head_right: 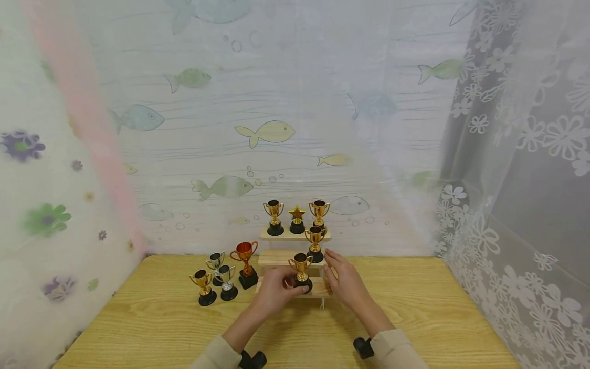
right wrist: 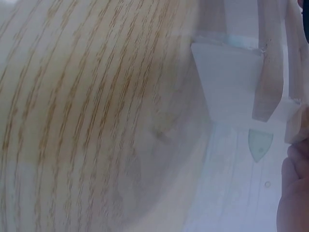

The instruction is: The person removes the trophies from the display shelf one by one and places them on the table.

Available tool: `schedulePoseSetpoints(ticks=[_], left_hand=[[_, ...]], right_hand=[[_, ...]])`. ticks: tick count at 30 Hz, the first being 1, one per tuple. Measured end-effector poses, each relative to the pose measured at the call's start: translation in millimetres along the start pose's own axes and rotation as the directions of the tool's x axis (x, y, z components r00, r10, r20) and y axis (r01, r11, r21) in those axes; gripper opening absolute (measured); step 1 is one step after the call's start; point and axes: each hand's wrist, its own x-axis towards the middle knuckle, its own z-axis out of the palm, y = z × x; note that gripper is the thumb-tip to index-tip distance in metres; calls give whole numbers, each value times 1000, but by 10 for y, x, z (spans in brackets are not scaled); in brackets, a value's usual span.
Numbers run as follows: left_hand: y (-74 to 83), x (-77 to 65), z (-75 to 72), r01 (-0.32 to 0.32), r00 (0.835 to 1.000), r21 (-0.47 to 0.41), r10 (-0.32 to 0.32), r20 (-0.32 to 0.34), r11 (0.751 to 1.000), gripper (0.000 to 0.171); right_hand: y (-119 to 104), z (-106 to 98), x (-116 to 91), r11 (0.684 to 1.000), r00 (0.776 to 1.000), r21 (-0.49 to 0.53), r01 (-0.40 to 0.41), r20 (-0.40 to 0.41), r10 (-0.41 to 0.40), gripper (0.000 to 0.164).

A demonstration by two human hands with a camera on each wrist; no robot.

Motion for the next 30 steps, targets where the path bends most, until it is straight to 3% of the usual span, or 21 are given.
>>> schedulePoseSetpoints(ticks=[12,19,30], left_hand=[[-36,-41,85,23,999,-43,-21,45,999,27],[-54,-77,142,-2,998,-44,5,58,999,30],[-45,-108,223,-29,991,-87,40,128,996,19]], right_hand=[[44,8,10,1000,1000,-5,3,8,-3,40],[47,-1,9,1000,1000,-6,8,9,-8,40],[79,17,14,999,999,-14,38,-14,-39,39]])
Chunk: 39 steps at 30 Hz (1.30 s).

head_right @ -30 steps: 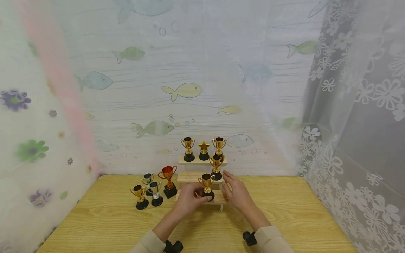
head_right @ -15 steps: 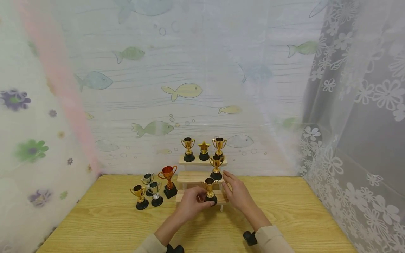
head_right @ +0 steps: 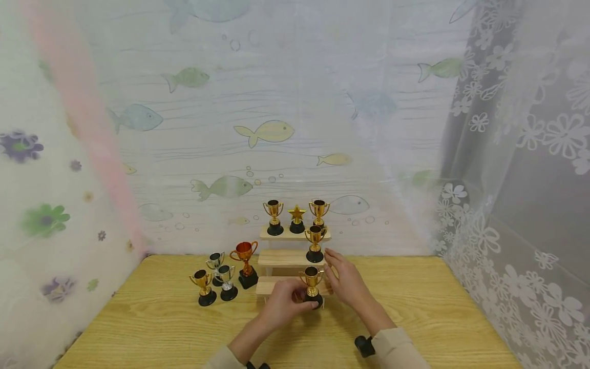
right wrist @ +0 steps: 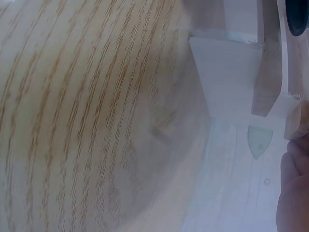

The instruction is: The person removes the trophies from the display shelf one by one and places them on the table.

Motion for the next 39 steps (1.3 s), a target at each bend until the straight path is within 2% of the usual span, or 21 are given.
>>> schedulePoseSetpoints(ticks=[12,19,27,30,33,36,39], left_hand=[[54,-38,140,-30,996,-34,32,84,999,18],[51,-41,215,-54,986,-19,56,157,998,16],[57,-37,269,-59,976,-22,63,207,998,14],[56,-34,288,-69,970,-23,72,233,997,14],[49,-24,308,-116,959,1,112,262,993,15],[34,-13,331,-165,946,35,149,287,986,17],[14,-13,353,-167,941,48,144,307,985,18]], right_hand=[[-16,-7,-5,1000,1000,-7,-13,7,13,38],[-14,-12,-10,1000,1000,20,4,15,-4,39],[1,-15,-10,999,1000,38,17,7,-17,39],[-7,-19,-3,999,999,26,42,-10,-42,37],[-21,-25,4,998,998,19,52,-21,-52,37],[-27,-27,4,999,999,21,36,-15,-35,37],[-23,-24,1,1000,1000,26,14,-1,-14,38]])
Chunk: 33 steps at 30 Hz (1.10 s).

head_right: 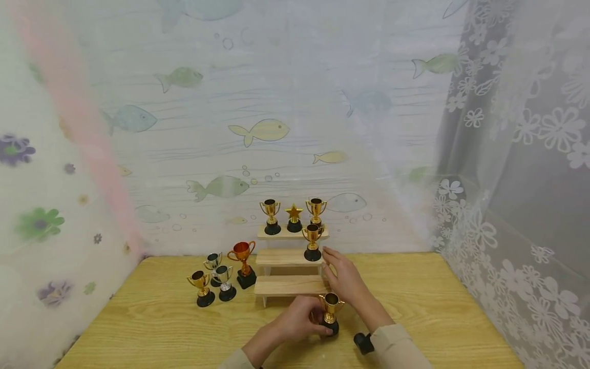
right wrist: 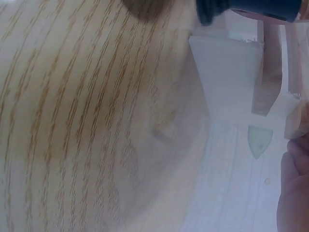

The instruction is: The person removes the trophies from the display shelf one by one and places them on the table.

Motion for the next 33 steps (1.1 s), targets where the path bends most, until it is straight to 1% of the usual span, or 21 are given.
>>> schedulePoseSetpoints(ticks=[4,9,11,14,19,23,27,29,33], left_hand=[[-15,-4,23,21,1000,-10,-21,21,1000,19],[12,-11,29,49,998,-18,-48,51,999,19],[25,-17,30,53,997,-9,-52,63,999,20],[28,-30,50,37,996,40,-40,75,999,20],[22,-54,102,1,997,97,-8,70,995,20],[25,-60,110,5,998,71,-10,69,997,20],[25,-60,103,27,996,35,-30,82,999,21],[20,-60,93,24,996,39,-27,86,999,21],[10,-63,40,-7,997,96,0,73,995,27]], right_hand=[[14,2,2,1000,1000,5,-16,12,16,39],[18,0,6,1000,1000,2,-17,16,17,39],[14,-3,10,1000,1000,2,-17,18,17,40],[16,-2,13,1000,1000,4,-22,21,22,39],[34,16,8,1000,999,4,-30,26,29,39],[39,20,5,1000,999,0,-27,24,27,39],[29,15,-4,1000,999,0,-30,19,30,40],[21,11,-6,1000,999,-3,-30,16,30,40],[6,4,-2,1000,1000,-5,-23,10,23,39]])
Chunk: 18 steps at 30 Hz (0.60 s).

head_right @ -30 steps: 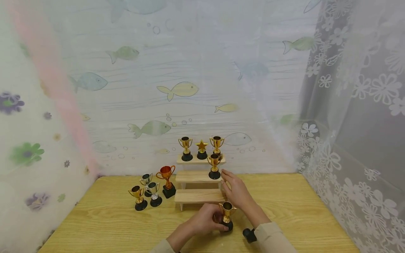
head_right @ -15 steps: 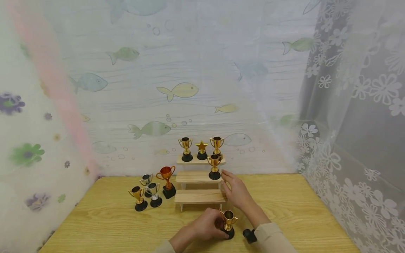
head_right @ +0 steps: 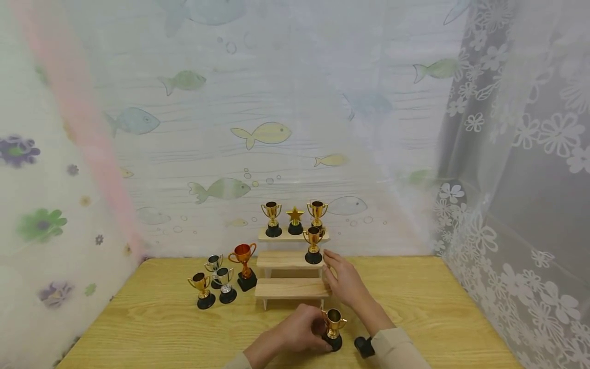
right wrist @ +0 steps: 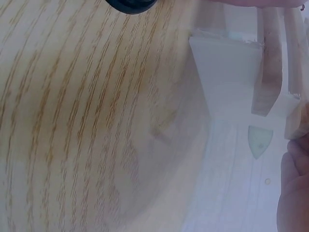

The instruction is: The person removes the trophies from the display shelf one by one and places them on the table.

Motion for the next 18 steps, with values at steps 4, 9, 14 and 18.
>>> schedulePoseSetpoints(ticks=[4,9,14,18], left_hand=[[-8,-16,-92,-2,1000,21,3,-23,1000,30],[0,-56,-229,36,998,-19,-37,-57,999,32],[-3,-74,-364,76,985,-51,-83,-150,996,29],[-17,-67,-466,82,953,-59,-96,-286,995,30]], right_hand=[[7,7,0,1000,1000,2,0,0,0,40],[33,24,1,1000,1000,3,4,0,-4,39],[29,19,9,1000,1000,8,7,-2,-7,38],[23,17,9,1000,1000,10,4,-2,-4,38]])
